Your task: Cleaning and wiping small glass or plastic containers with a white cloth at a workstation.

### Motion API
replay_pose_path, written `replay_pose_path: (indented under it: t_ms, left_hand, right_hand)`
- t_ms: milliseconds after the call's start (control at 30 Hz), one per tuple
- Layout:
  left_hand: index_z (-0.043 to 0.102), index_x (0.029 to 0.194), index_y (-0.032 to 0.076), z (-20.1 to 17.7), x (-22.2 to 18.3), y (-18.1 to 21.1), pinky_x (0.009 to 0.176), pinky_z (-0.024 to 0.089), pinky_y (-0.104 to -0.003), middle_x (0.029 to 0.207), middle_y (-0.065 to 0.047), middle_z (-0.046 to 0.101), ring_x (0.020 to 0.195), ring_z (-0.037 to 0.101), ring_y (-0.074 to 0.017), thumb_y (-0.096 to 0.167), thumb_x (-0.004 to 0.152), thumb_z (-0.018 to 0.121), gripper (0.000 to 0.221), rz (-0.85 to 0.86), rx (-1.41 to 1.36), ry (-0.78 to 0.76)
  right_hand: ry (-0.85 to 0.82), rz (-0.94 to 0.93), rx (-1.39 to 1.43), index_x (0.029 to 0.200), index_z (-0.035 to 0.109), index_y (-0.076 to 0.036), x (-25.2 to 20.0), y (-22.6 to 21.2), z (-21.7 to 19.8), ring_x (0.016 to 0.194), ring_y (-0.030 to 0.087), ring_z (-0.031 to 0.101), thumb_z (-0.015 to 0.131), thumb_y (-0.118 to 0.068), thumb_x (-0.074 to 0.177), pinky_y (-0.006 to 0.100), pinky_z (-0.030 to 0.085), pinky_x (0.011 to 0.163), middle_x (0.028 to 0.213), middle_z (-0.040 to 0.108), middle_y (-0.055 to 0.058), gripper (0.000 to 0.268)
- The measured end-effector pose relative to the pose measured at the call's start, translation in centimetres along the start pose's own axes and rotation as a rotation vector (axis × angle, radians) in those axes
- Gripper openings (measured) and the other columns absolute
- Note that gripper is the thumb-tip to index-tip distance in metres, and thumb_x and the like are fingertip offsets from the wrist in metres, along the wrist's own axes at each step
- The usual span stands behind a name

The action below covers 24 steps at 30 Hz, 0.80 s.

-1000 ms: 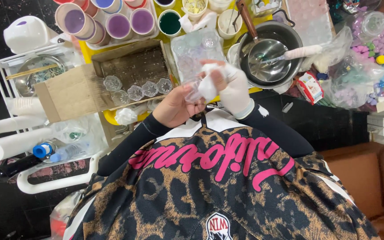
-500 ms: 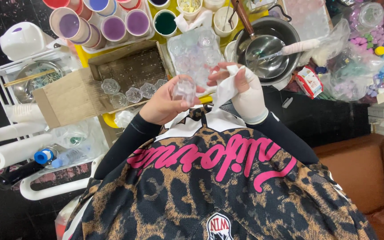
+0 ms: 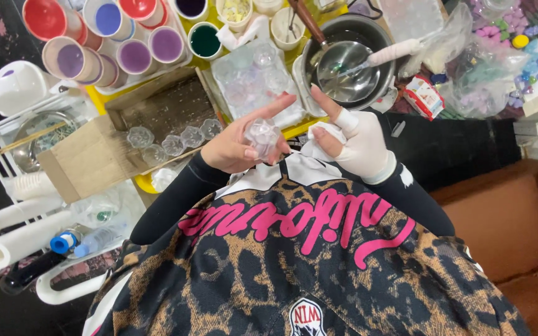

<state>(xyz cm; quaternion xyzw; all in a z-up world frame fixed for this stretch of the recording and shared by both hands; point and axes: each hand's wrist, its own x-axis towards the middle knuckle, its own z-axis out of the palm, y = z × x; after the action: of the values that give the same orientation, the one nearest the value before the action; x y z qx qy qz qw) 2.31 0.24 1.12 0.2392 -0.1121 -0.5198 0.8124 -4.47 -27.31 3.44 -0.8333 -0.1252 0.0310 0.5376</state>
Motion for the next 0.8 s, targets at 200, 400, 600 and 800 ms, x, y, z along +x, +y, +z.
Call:
replay_pose_path:
  t_ms: [200,400,600,800]
  left_hand:
    - [0.003,0.173,0.019,1.6,4.3,0.1,0.093,0.053,-0.030,0.119,-0.016,0.068,0.094,0.064,-0.0155,0.022,0.084,0.090,0.125,-0.125,-0.046,-0.024]
    - [0.007,0.172,0.016,1.2,7.0,-1.6,0.093,0.054,-0.032,0.121,-0.016,0.068,0.094,0.066,-0.0186,0.021,0.085,0.088,0.119,-0.138,-0.095,-0.045]
    - [0.022,0.170,0.009,0.7,7.1,-2.0,0.096,0.054,-0.031,0.126,-0.018,0.068,0.104,0.068,-0.0198,0.013,0.088,0.086,0.104,-0.077,-0.160,-0.044]
    - [0.047,0.141,0.004,1.7,6.0,-1.9,0.106,0.054,-0.034,0.138,-0.014,0.064,0.127,0.063,-0.0191,0.005,0.089,0.084,0.063,0.069,0.472,0.096]
  right_hand:
    - [-0.058,0.058,-0.460,0.160,0.042,-0.016,-0.4,-1.5,-2.4,0.058,0.035,0.064,0.068,-0.026,0.095,0.041,0.050,0.056,0.060,0.058,0.016,0.072]
    - [0.063,0.069,-0.565,0.161,0.041,-0.017,-1.0,0.9,-2.6,0.060,0.035,0.065,0.066,-0.029,0.095,0.044,0.052,0.058,0.064,0.061,0.014,0.072]
    - [0.115,0.213,-0.549,0.161,0.045,-0.016,-1.3,1.7,-3.7,0.066,0.031,0.068,0.070,-0.025,0.096,0.039,0.053,0.064,0.070,0.066,0.017,0.071]
    - [0.107,0.395,0.654,0.160,0.044,-0.003,-1.7,3.1,-3.2,0.094,0.002,0.056,0.064,-0.005,0.101,0.017,0.047,0.088,0.106,0.068,-0.003,0.063]
